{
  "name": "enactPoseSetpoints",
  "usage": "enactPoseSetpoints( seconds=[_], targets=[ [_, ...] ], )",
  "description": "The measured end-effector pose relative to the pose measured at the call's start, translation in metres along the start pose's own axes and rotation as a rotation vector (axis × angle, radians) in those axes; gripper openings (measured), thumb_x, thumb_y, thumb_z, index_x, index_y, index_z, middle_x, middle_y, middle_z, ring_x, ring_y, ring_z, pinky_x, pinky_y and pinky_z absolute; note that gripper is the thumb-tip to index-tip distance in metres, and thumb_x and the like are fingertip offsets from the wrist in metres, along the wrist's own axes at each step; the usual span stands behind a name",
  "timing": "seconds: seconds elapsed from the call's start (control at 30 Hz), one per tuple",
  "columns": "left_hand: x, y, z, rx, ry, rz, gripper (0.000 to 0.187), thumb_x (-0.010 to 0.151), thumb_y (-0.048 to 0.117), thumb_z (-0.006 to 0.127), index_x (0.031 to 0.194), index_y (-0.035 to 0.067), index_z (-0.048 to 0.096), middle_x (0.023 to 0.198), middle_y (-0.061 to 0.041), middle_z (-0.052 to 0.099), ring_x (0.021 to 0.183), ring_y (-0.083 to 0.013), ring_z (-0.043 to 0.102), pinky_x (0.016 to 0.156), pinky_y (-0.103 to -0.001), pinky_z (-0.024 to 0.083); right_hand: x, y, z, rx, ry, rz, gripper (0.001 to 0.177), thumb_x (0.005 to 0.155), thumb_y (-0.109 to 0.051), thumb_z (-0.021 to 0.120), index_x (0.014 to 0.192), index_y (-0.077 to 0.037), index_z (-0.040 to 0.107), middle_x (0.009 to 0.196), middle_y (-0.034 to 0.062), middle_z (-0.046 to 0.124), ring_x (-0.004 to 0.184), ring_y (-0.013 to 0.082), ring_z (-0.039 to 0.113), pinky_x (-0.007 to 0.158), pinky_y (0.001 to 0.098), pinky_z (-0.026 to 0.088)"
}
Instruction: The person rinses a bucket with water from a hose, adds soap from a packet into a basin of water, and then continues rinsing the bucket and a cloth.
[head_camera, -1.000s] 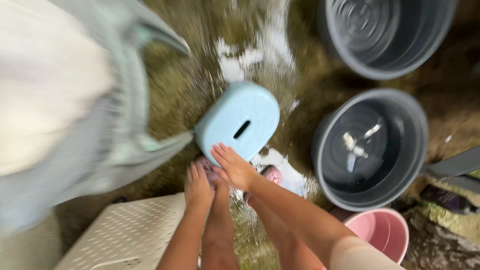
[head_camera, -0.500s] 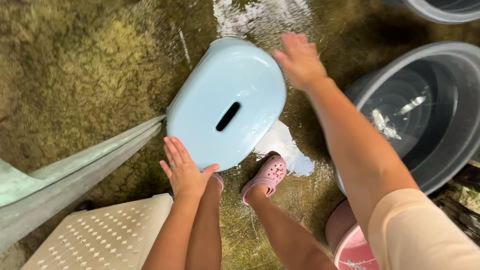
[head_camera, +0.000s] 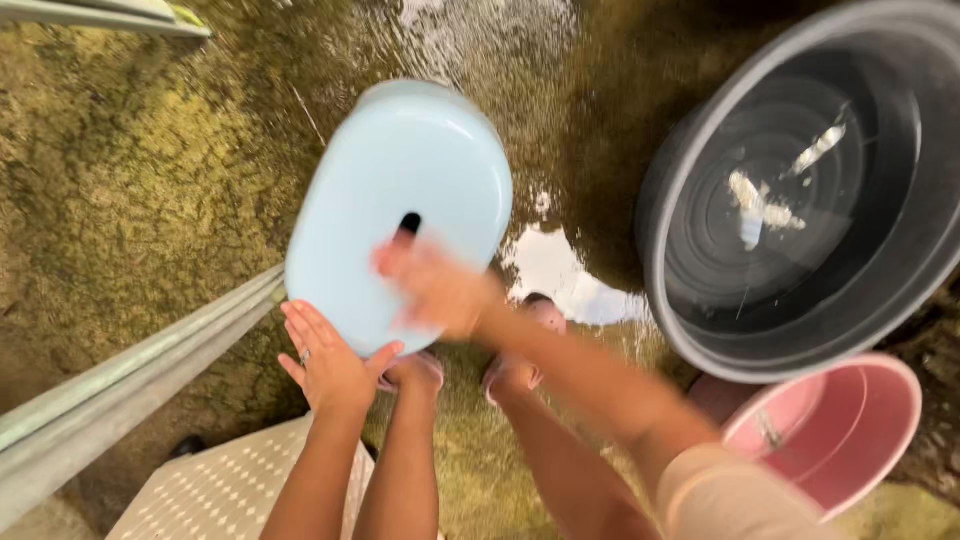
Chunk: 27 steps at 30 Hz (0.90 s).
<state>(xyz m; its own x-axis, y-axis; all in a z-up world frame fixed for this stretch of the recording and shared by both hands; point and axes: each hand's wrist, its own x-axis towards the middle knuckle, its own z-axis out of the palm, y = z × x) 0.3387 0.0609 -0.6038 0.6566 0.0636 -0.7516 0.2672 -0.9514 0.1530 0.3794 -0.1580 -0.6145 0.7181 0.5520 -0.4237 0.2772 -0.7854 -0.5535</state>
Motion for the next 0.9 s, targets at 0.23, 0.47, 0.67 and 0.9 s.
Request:
enactPoseSetpoints(
  seconds=[0.23,0.47,0.67,0.9],
  targets=[
    [-0.016,0.010,-0.018,-0.115,-0.015,-0.048,0.155,0.057,0.065,0.088,0.159,-0.002,-0.007,0.168,-0.018,-0.009,0.157,-0.0313,0.001,0.123,-0.054,0.011,-0.070,0.189,-0.160,-0.156,0.299,0.449,0.065,0.111,-0.047,0.030,0.160,-0.004,0.030,0.164,0.0218,0.032,0.153,0.0412,0.022,0.122,0.0534,0.012],
    [-0.024,0.080,-0.024,-0.024,0.141,0.460,0.093,0.087,0.039,0.076,0.160,0.001,0.032,0.157,-0.019,0.042,0.146,-0.0383,0.036,0.117,-0.055,0.031,-0.140,0.130,-0.101,0.271,0.597,0.609,0.053,0.109,-0.037,0.049,0.154,-0.009,0.045,0.158,0.0208,0.046,0.148,0.0353,0.042,0.121,0.0461,0.037],
    [0.005,0.141,-0.058,-0.238,0.020,0.220,0.106,0.070,0.049,0.086,0.152,0.001,0.038,0.142,-0.023,0.056,0.129,-0.0397,0.056,0.110,-0.046,0.045,-0.317,0.187,-0.034,1.499,1.510,0.997,0.052,0.099,-0.035,0.059,0.145,-0.012,0.049,0.129,0.0080,0.059,0.122,0.0291,0.062,0.104,0.0450,0.053],
    [0.011,0.179,-0.076,-0.428,0.247,0.407,0.086,0.079,0.043,0.088,0.133,-0.010,0.046,0.125,-0.033,0.060,0.111,-0.0463,0.063,0.093,-0.050,0.049,-0.382,0.290,0.072,1.511,1.493,1.415,0.043,0.101,-0.041,0.057,0.133,-0.013,0.063,0.120,0.0080,0.067,0.110,0.0283,0.065,0.089,0.0417,0.053]
  ],
)
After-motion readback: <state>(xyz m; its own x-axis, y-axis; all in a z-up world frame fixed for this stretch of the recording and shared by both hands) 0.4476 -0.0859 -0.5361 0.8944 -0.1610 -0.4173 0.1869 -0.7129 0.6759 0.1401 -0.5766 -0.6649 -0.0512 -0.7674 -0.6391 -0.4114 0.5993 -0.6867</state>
